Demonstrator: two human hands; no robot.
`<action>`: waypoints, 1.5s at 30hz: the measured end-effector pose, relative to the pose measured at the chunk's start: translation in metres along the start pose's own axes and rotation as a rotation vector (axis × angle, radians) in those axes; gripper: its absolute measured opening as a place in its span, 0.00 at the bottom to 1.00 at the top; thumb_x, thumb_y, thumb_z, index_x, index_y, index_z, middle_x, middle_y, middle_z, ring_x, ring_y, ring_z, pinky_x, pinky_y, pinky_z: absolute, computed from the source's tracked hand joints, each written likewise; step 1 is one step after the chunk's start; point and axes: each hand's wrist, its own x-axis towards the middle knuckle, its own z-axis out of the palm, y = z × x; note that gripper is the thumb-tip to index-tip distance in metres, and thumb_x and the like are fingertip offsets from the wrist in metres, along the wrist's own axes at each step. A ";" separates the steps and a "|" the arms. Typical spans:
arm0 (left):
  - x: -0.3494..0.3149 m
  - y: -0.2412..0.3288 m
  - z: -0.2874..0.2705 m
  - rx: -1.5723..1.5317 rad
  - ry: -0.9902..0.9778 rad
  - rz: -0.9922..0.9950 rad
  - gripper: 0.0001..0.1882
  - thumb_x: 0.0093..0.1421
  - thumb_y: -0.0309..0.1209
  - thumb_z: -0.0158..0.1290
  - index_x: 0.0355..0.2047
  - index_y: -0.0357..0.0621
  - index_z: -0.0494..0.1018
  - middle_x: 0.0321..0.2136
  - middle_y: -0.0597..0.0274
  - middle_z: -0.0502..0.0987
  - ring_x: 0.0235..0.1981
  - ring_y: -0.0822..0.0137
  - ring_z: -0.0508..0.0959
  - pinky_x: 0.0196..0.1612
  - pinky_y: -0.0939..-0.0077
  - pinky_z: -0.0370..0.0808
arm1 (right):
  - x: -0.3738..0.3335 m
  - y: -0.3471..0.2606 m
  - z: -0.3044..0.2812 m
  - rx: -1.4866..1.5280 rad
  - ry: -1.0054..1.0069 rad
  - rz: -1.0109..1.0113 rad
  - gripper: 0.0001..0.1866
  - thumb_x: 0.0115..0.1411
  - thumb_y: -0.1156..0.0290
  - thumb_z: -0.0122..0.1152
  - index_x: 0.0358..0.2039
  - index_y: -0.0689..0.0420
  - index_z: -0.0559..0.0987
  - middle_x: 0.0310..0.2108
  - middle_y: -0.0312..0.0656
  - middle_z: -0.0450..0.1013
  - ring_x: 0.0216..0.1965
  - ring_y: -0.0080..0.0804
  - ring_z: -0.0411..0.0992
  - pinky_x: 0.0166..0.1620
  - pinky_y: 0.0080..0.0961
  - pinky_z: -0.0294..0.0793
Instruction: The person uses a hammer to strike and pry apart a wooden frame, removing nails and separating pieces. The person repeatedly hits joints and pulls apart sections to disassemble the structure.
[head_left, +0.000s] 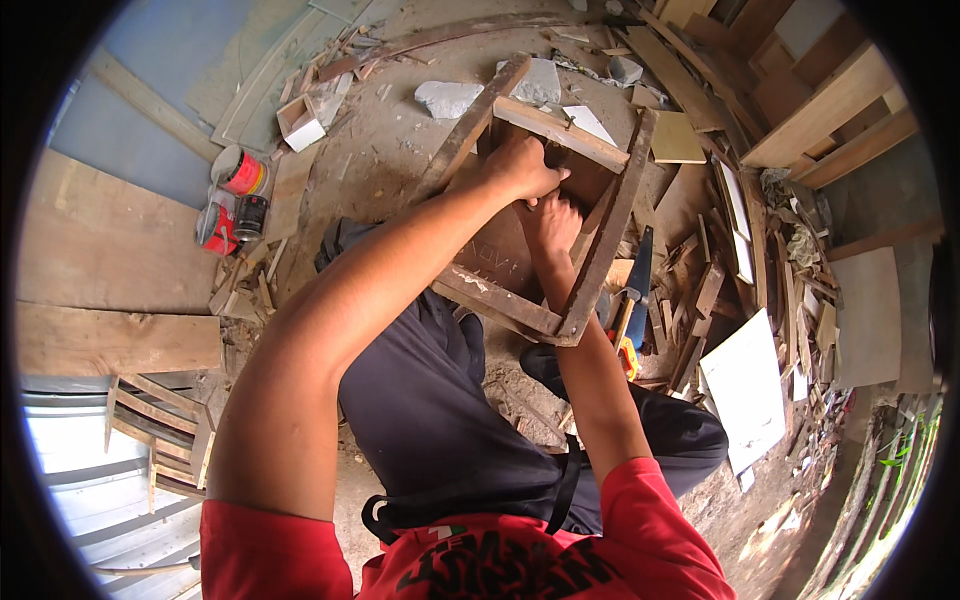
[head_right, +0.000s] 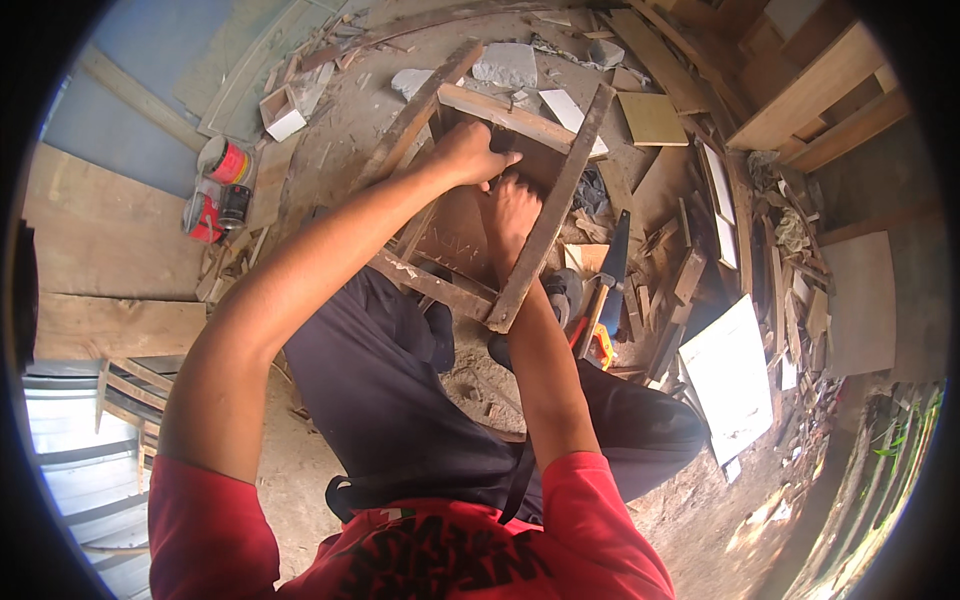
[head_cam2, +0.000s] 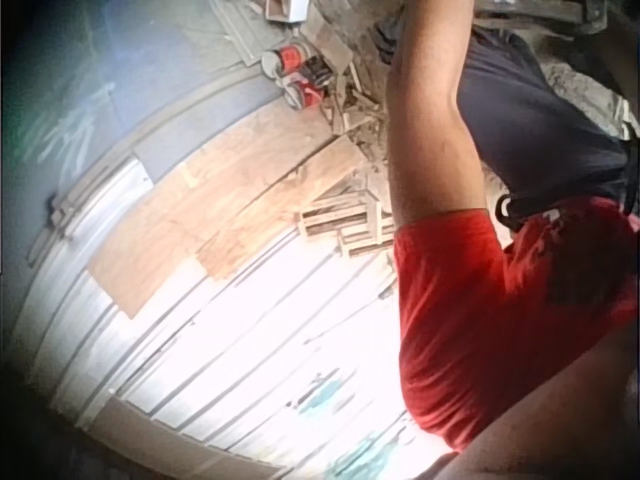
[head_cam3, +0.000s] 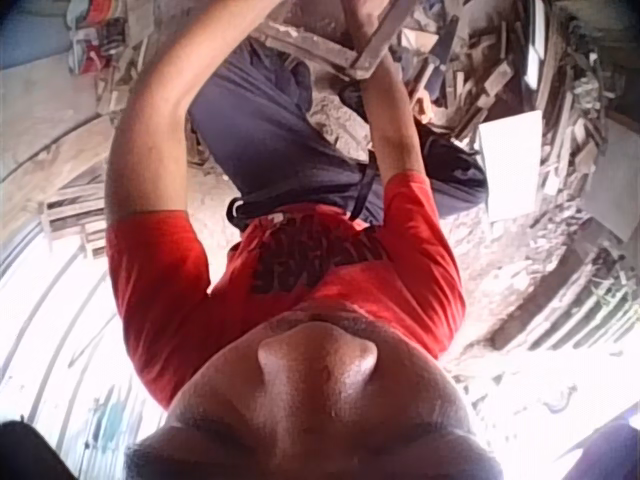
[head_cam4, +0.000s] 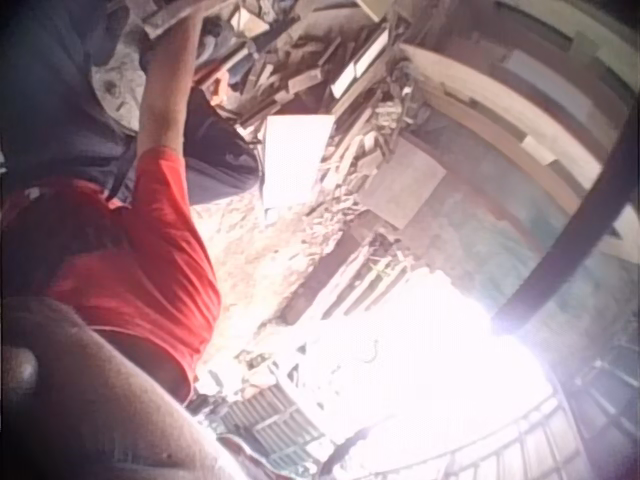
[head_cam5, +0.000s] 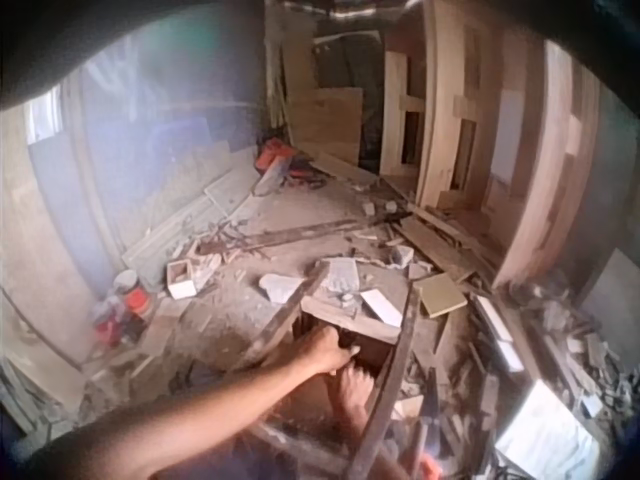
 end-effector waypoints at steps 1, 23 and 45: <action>0.000 -0.001 -0.001 0.006 -0.015 0.004 0.25 0.59 0.47 0.57 0.29 0.30 0.79 0.16 0.52 0.80 0.21 0.63 0.83 0.34 0.71 0.80 | 0.003 -0.002 -0.004 0.034 -0.060 0.008 0.32 0.49 0.39 0.65 0.34 0.60 0.79 0.27 0.49 0.79 0.32 0.48 0.78 0.37 0.40 0.76; 0.013 -0.017 0.018 0.123 0.289 0.179 0.32 0.47 0.54 0.61 0.29 0.27 0.79 0.31 0.34 0.79 0.37 0.44 0.82 0.42 0.58 0.79 | 0.020 -0.009 -0.021 0.135 -0.111 0.052 0.23 0.51 0.46 0.65 0.29 0.57 0.80 0.26 0.49 0.79 0.29 0.48 0.80 0.33 0.41 0.80; 0.016 -0.017 0.019 0.154 0.268 0.216 0.32 0.48 0.54 0.61 0.27 0.27 0.79 0.28 0.34 0.79 0.35 0.44 0.82 0.40 0.57 0.79 | 0.015 -0.009 -0.028 0.175 -0.126 0.122 0.22 0.49 0.48 0.67 0.27 0.58 0.83 0.28 0.50 0.80 0.32 0.49 0.80 0.37 0.41 0.80</action>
